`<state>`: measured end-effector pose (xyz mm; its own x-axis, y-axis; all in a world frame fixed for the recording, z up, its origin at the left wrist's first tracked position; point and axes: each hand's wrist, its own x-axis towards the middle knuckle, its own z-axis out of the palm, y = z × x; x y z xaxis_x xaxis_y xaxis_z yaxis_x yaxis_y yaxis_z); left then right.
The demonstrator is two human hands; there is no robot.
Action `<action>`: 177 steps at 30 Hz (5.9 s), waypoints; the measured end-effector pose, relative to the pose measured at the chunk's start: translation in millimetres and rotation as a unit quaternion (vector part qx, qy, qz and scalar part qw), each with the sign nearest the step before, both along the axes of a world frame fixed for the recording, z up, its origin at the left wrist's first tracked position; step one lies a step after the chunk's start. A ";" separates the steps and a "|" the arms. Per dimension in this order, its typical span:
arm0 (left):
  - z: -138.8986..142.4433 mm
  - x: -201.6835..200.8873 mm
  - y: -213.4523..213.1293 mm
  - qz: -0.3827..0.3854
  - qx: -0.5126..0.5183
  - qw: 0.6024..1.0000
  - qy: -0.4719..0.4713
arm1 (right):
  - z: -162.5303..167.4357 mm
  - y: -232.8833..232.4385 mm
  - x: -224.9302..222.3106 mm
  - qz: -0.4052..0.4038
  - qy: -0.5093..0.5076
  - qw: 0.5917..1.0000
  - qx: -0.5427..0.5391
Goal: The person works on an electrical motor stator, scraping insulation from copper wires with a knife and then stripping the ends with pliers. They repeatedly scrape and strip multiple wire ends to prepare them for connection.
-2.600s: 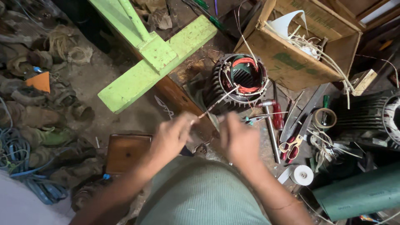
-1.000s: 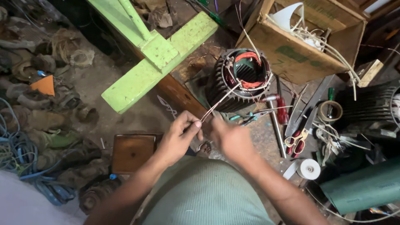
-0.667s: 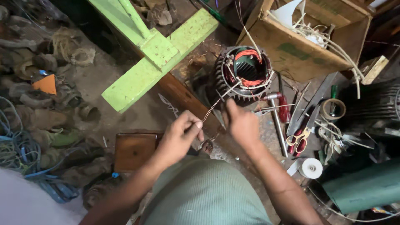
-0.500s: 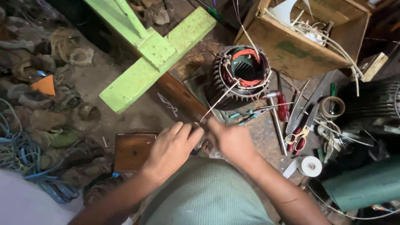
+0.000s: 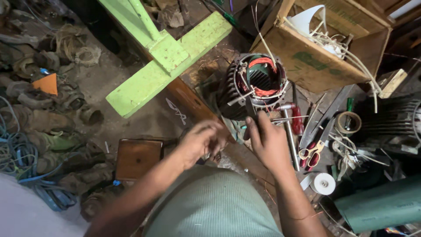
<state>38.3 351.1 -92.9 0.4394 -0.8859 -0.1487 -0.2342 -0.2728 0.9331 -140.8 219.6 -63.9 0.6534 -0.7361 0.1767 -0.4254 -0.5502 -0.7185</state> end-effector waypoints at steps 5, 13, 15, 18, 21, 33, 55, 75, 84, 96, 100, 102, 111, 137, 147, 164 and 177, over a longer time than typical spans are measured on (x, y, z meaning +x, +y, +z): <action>34.8 20.9 29.8 -0.052 -0.162 0.954 -0.246 | 8.1 23.0 9.7 0.034 0.053 0.976 -0.206; 50.5 15.1 28.9 -0.161 -0.063 0.862 -0.476 | -36.0 27.1 30.1 0.082 0.085 0.983 -0.140; 48.6 13.1 36.8 -0.132 -0.072 0.887 -0.436 | -39.2 32.4 14.4 0.157 0.024 0.981 -0.115; 51.3 22.4 59.0 -0.140 0.026 0.963 -0.230 | -42.0 23.2 -27.5 0.297 -0.049 0.942 -0.146; 62.9 54.0 78.7 -0.197 0.102 0.971 -0.086 | -58.4 24.0 -70.1 -0.018 -0.347 0.938 -0.013; 4.8 185.2 -52.9 -0.089 -0.110 0.988 -0.068 | -130.5 -59.0 -93.7 -0.346 0.113 0.920 0.147; -18.4 64.3 -302.7 -0.498 -0.109 0.853 0.112 | -115.6 141.6 -34.1 -0.536 0.276 0.708 0.369; -39.2 51.1 -228.3 -0.202 -0.191 0.881 0.383 | -76.2 -39.2 47.6 -0.377 -0.330 0.857 0.122; -49.2 -7.7 -187.3 0.111 -0.221 0.967 0.068 | -52.0 -153.5 17.0 -0.058 -0.346 0.875 0.333; -34.2 15.0 -174.0 0.054 -0.267 0.962 0.022 | -49.2 -146.0 13.2 -0.114 -0.217 0.946 0.213; -36.0 21.5 -145.4 0.121 -0.253 0.959 0.043 | -55.8 -122.3 -29.1 -0.234 -0.289 0.843 0.389; -36.2 19.4 -120.2 0.153 -0.225 0.961 0.057 | -54.2 -107.1 -58.6 -0.114 -0.493 0.709 0.491; -1.7 50.5 -116.0 0.026 -0.346 0.920 -0.183 | -22.0 -65.4 -66.5 -0.204 -0.394 0.792 0.419; 46.7 34.3 -231.5 -0.580 -0.232 0.780 -0.026 | 14.5 26.6 57.3 -0.325 0.001 0.941 -0.092; 58.3 28.6 -243.3 -0.611 -0.079 0.787 -0.028 | 0.6 14.5 88.9 -0.317 0.032 0.944 -0.090; 38.7 18.7 -240.5 -0.552 -0.112 0.826 0.018 | 38.6 8.8 46.9 -0.357 0.268 0.853 -0.269; 41.9 17.1 -232.0 -0.507 -0.156 0.848 0.017 | 15.7 25.6 33.7 -0.466 -0.118 0.861 0.165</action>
